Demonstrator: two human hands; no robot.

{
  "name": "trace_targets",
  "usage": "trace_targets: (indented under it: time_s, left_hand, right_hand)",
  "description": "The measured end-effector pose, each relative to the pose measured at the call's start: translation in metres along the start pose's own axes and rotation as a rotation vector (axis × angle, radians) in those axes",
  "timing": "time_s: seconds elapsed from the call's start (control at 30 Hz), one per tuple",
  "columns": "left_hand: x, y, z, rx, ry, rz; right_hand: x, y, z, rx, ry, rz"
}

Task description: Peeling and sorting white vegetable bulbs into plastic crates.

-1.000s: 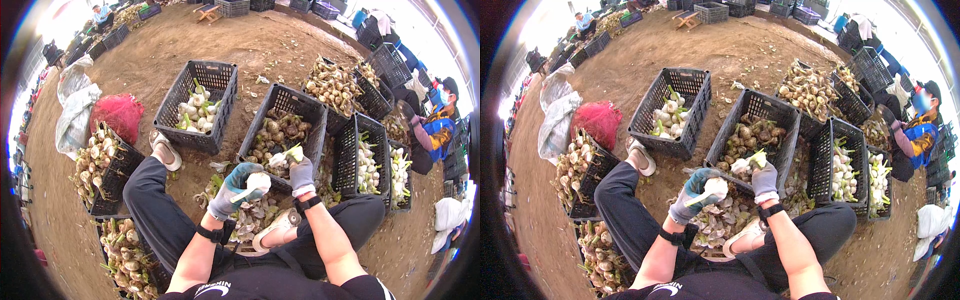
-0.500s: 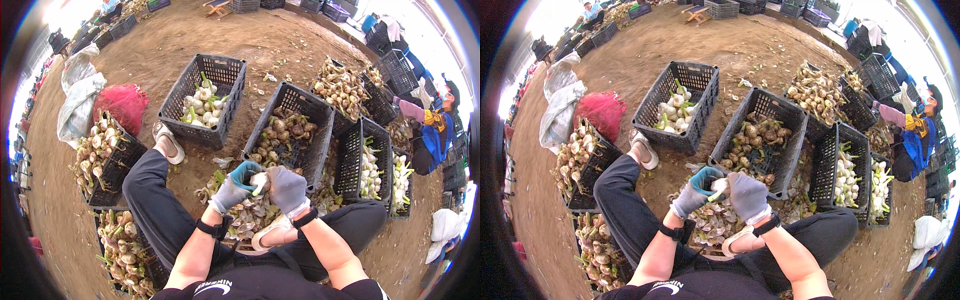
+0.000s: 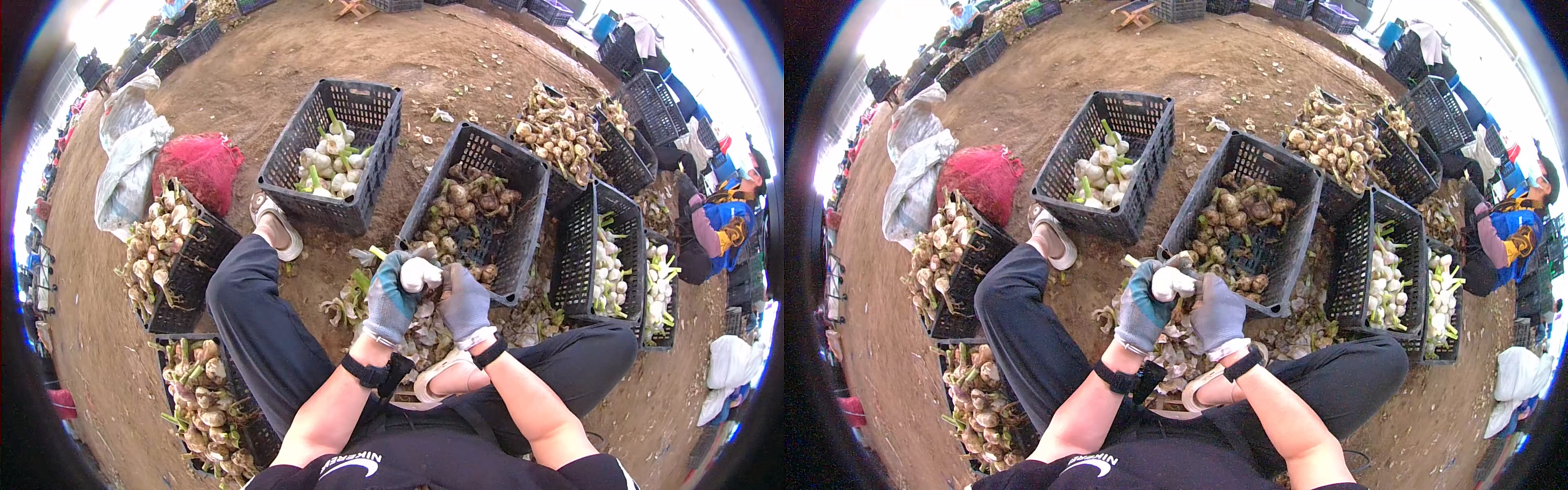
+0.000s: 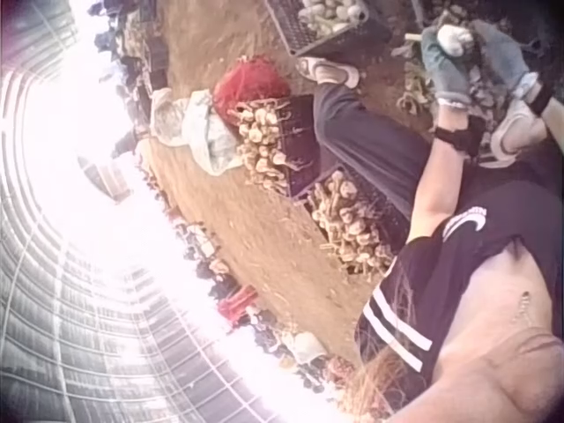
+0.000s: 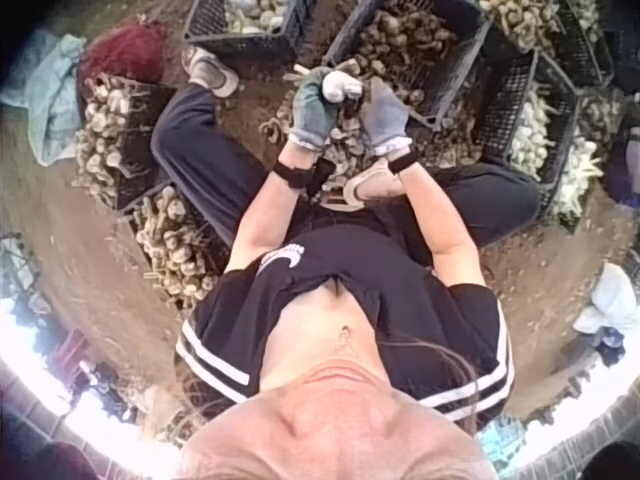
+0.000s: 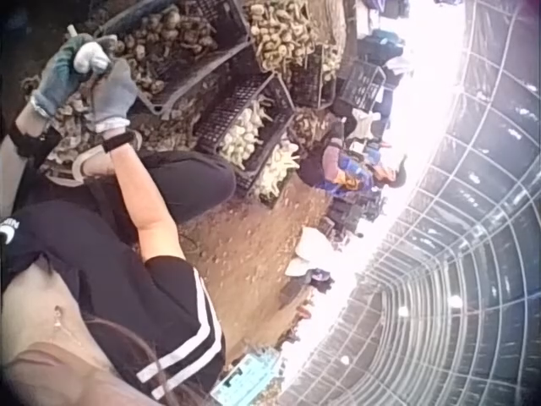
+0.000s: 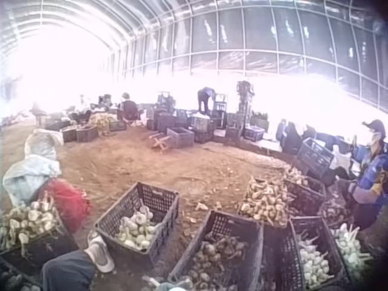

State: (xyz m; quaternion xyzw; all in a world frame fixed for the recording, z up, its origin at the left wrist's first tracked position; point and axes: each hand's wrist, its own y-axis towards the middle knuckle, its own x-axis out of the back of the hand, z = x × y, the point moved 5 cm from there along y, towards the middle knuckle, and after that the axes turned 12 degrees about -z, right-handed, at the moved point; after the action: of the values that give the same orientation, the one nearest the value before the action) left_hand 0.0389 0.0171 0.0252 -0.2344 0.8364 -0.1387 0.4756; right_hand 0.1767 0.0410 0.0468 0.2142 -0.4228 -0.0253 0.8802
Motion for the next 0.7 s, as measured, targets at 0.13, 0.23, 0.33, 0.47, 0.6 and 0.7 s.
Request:
trace_targets:
  time_s: [0.13, 0.23, 0.33, 0.47, 0.6, 0.7]
  left_hand:
    - [0.0, 0.006, -0.004, 0.122, -0.368, 0.069]
    - [0.014, 0.02, -0.017, 0.041, -0.294, 0.05]
    - [0.02, 0.03, -0.009, 0.112, -0.386, 0.078]
    - [0.007, 0.024, 0.01, -0.01, -0.145, 0.282]
    - [0.003, 0.022, 0.015, 0.027, -0.001, 0.148]
    - [0.005, 0.019, 0.008, -0.048, 0.073, 0.007]
  right_hand:
    - [-0.027, -0.035, -0.031, -0.219, -0.17, 0.421]
    - [-0.036, -0.054, -0.019, -0.045, -0.151, 0.712]
    - [-0.012, -0.024, -0.003, -0.114, 0.325, 0.348]
    - [-0.006, 0.007, -0.003, -0.904, 1.201, 0.423]
    - [0.006, 0.02, 0.009, -0.28, 0.518, 0.032]
    - [-0.017, 0.004, -0.001, -0.266, 0.361, 0.035]
